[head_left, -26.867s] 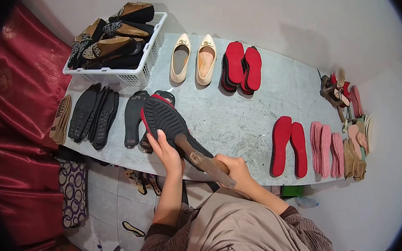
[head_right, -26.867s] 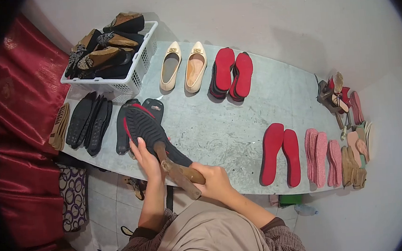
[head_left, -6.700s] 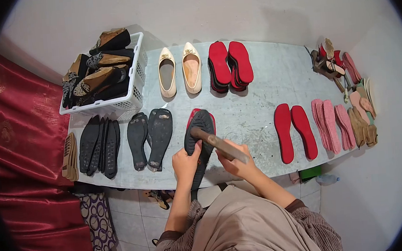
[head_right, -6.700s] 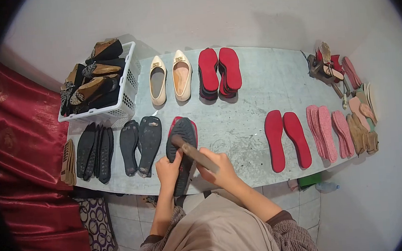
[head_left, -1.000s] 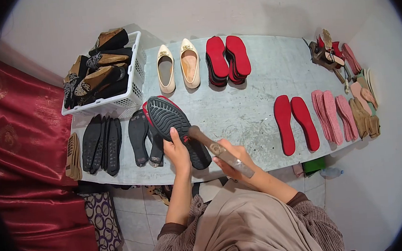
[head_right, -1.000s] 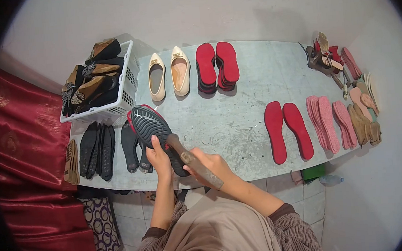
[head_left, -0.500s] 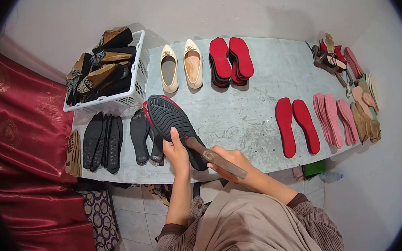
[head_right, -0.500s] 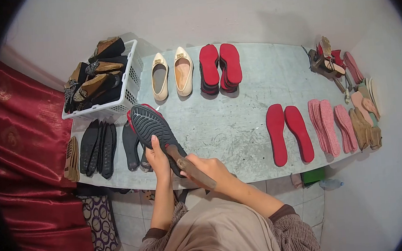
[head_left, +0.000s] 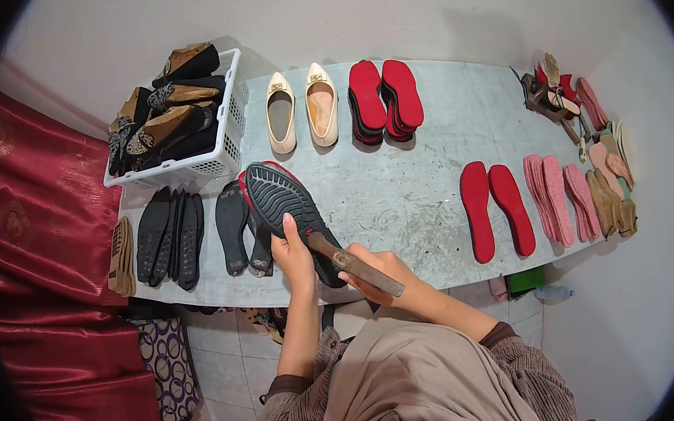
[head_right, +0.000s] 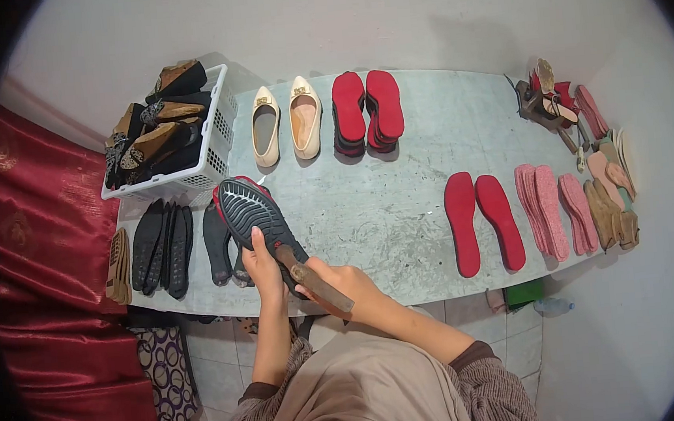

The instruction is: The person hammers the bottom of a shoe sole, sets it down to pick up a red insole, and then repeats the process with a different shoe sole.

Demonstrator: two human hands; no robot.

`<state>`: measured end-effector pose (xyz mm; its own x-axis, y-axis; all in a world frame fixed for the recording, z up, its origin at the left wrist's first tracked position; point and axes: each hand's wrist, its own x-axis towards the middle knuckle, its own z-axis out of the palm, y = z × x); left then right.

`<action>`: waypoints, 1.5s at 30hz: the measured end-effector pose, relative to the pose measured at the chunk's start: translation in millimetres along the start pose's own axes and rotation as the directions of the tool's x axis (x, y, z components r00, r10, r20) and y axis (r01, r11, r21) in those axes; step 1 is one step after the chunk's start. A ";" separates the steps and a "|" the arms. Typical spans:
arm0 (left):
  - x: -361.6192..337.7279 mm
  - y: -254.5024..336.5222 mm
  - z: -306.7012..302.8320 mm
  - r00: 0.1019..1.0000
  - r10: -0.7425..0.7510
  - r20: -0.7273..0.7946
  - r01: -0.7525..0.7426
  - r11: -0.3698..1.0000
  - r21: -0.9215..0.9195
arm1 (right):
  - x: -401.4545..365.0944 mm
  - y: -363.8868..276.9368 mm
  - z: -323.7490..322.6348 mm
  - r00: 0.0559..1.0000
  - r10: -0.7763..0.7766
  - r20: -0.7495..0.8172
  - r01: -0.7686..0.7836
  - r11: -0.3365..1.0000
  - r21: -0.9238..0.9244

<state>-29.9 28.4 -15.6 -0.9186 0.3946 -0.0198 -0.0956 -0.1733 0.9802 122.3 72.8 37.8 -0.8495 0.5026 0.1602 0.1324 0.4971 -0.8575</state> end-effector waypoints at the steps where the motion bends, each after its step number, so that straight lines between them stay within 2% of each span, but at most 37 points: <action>1: 0.3 -0.8 -0.4 1.000 0.012 0.001 -0.012 1.000 -0.005 | -0.1 -1.3 -0.2 1.000 0.020 0.006 -0.020 1.000 0.004; 4: -0.2 1.1 -0.7 1.000 -0.007 0.004 0.007 1.000 0.002 | 1.2 4.2 2.9 1.000 -0.023 -0.002 0.023 1.000 0.003; 8: -0.6 -0.4 -1.3 0.999 -0.038 0.009 0.038 0.999 0.001 | 1.8 2.0 0.3 1.000 -0.018 -0.004 0.018 0.999 0.036; 17: 0.6 3.4 2.5 0.999 -0.054 0.006 0.054 0.998 -0.019 | 1.9 3.6 -2.6 0.999 -0.023 -0.042 0.023 1.000 -0.013; 19: 2.0 8.7 5.5 1.000 -0.021 -0.012 0.020 0.994 -0.107 | -1.2 6.5 -2.8 0.991 -0.113 -0.068 0.106 0.989 -0.099; 23: 6.5 7.9 2.9 0.999 -0.026 0.026 0.030 0.988 -0.150 | 1.4 2.1 -6.5 0.989 -0.134 -0.069 0.127 0.987 -0.104; 25: 7.2 5.5 4.4 0.996 0.089 0.022 -0.089 0.996 -0.014 | 2.7 0.3 -9.8 0.989 -0.142 -0.037 0.135 0.981 -0.137; 26: 8.3 5.2 4.4 0.995 0.092 0.024 -0.091 0.996 -0.013 | 2.5 -0.5 -10.1 0.989 -0.143 -0.040 0.137 0.981 -0.136; 28: 4.8 12.1 7.1 1.000 0.008 0.005 -0.007 0.987 -0.161 | -3.2 -1.8 -9.7 0.990 -0.132 -0.056 0.133 0.991 0.014; 31: 8.9 10.7 3.3 0.999 0.024 0.030 -0.019 0.990 -0.137 | -2.4 -4.6 -7.8 0.996 -0.084 0.001 0.084 0.993 -0.081; 35: 14.3 3.8 -1.6 0.999 0.025 0.038 -0.021 0.995 -0.099 | -2.0 -5.2 -8.6 0.994 -0.110 -0.009 0.109 0.993 -0.049; 38: 10.3 13.0 -2.6 0.999 0.045 0.011 -0.044 0.992 -0.114 | -6.0 -2.1 -5.7 0.991 -0.122 -0.058 0.123 0.992 0.020; 40: 9.2 18.2 -0.8 0.997 0.070 0.016 -0.069 0.995 -0.073 | -0.6 -0.3 -3.1 0.985 -0.146 -0.095 0.135 0.985 -0.112; 43: 10.1 16.2 0.5 0.998 0.064 -0.018 -0.066 0.993 -0.100 | -1.0 3.1 -4.8 0.971 -0.210 -0.118 0.189 0.968 -0.167; 45: 13.2 18.6 -0.2 0.997 0.071 -0.027 -0.074 0.990 -0.121 | -4.1 2.0 -6.8 0.969 -0.203 -0.139 0.190 0.977 -0.100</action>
<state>-43.9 30.2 2.4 -0.9331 0.3569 0.0445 -0.0732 -0.3095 0.9481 129.5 76.6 38.8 -0.7793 0.4846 0.3973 0.0191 0.6520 -0.7579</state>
